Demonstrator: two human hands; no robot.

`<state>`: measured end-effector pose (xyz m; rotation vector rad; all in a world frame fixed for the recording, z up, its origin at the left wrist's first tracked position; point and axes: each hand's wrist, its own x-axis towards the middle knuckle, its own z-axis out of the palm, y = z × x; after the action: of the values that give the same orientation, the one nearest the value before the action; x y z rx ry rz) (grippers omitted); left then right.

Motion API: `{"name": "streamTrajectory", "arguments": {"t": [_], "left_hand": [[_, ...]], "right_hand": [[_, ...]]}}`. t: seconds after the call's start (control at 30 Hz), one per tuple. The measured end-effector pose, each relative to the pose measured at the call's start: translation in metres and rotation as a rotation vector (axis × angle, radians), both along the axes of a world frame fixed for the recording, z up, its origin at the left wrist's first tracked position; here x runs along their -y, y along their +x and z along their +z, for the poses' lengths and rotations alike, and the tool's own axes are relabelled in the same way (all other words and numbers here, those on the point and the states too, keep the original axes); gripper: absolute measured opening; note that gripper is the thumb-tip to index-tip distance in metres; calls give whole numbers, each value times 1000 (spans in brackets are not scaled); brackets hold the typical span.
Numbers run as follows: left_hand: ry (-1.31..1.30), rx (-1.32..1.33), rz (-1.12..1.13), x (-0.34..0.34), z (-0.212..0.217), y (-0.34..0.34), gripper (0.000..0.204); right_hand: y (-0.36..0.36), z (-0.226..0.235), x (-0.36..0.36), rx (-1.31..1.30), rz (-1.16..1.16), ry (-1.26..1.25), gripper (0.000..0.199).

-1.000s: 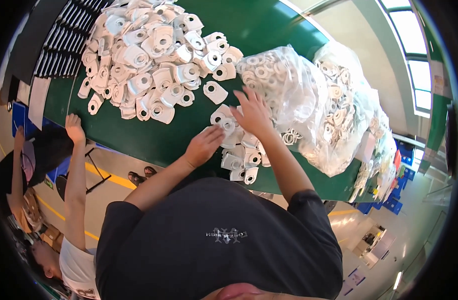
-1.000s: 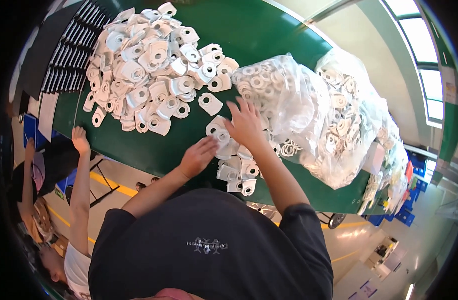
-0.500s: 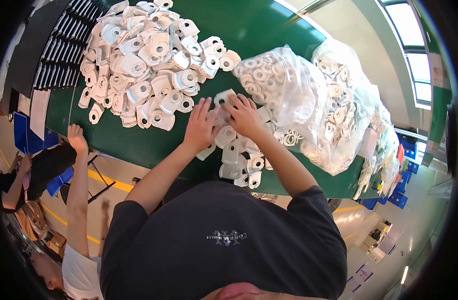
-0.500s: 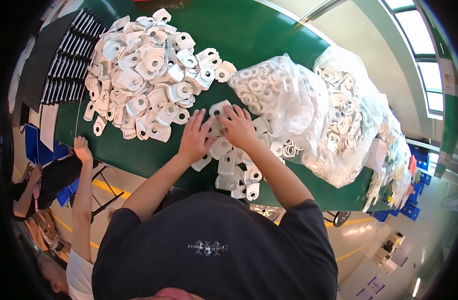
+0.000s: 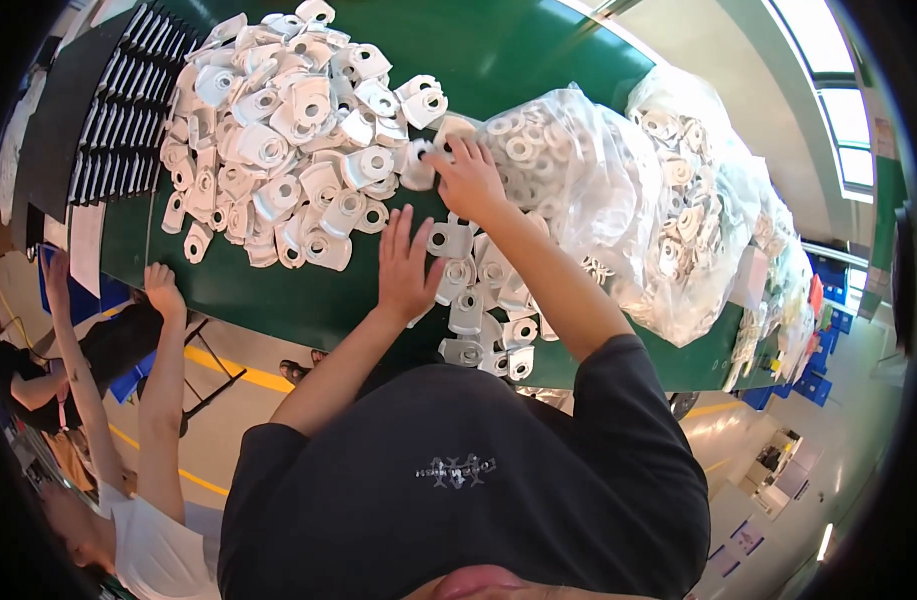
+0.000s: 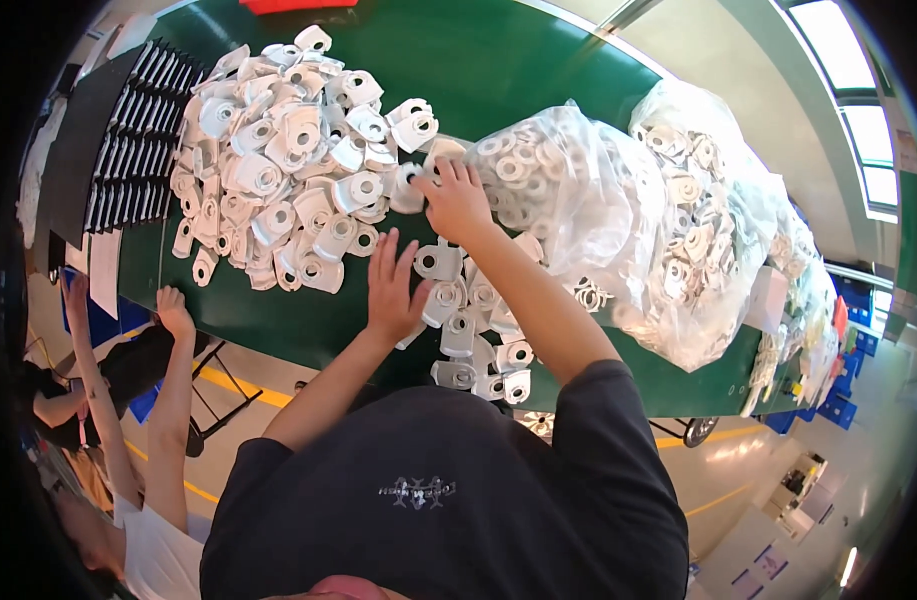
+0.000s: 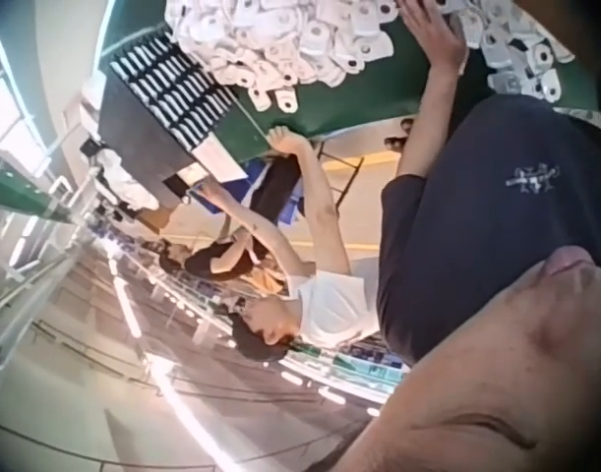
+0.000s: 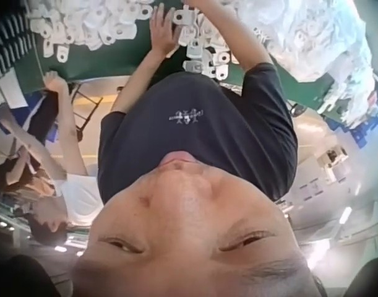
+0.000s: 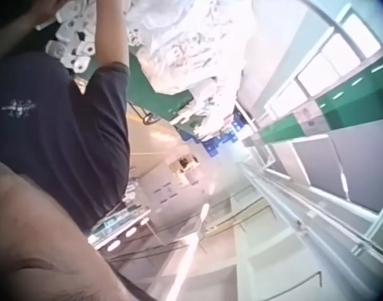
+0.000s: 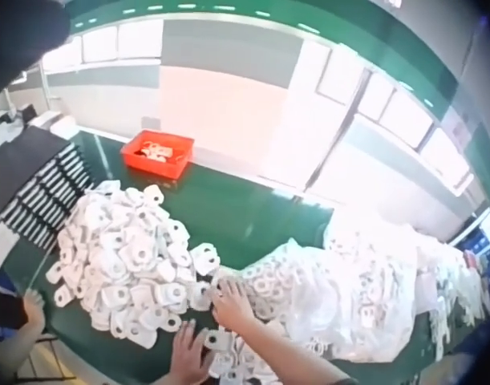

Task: Sorting and counting white plastic industrial components on a workbench.

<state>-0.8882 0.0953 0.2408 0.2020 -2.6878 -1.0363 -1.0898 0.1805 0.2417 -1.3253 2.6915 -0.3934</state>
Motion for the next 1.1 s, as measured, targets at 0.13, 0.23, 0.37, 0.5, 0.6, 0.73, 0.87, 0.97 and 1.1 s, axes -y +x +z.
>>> {"name": "streamTrajectory", "arguments": {"t": [0.13, 0.23, 0.37, 0.5, 0.6, 0.73, 0.87, 0.97, 1.1], "left_hand": [[-27, -87, 98, 13, 0, -11, 59], [-39, 33, -4, 4, -6, -14, 60], [-25, 97, -141, -23, -15, -11, 61], [14, 110, -181, -38, -15, -6, 58], [1, 103, -152, -35, -9, -1, 57], [-2, 77, -81, -10, -1, 13, 55], [32, 91, 12, 18, 7, 32, 49], [19, 39, 86, 31, 11, 33, 47], [-124, -24, 212, 55, 13, 4, 48]], "right_hand": [[28, 9, -34, -37, 102, 5, 42], [31, 23, -46, 19, 121, 189, 37], [-2, 39, -20, 11, 110, 192, 34], [-55, 35, 53, -82, 48, -54, 63], [-85, 29, 93, -91, 10, 127, 82], [-108, 22, 108, 82, 177, 284, 80], [-110, 18, 94, 75, -2, 361, 67], [-101, 23, 71, 128, -58, 219, 61], [-59, 41, 14, 537, -247, -23, 56]]}}
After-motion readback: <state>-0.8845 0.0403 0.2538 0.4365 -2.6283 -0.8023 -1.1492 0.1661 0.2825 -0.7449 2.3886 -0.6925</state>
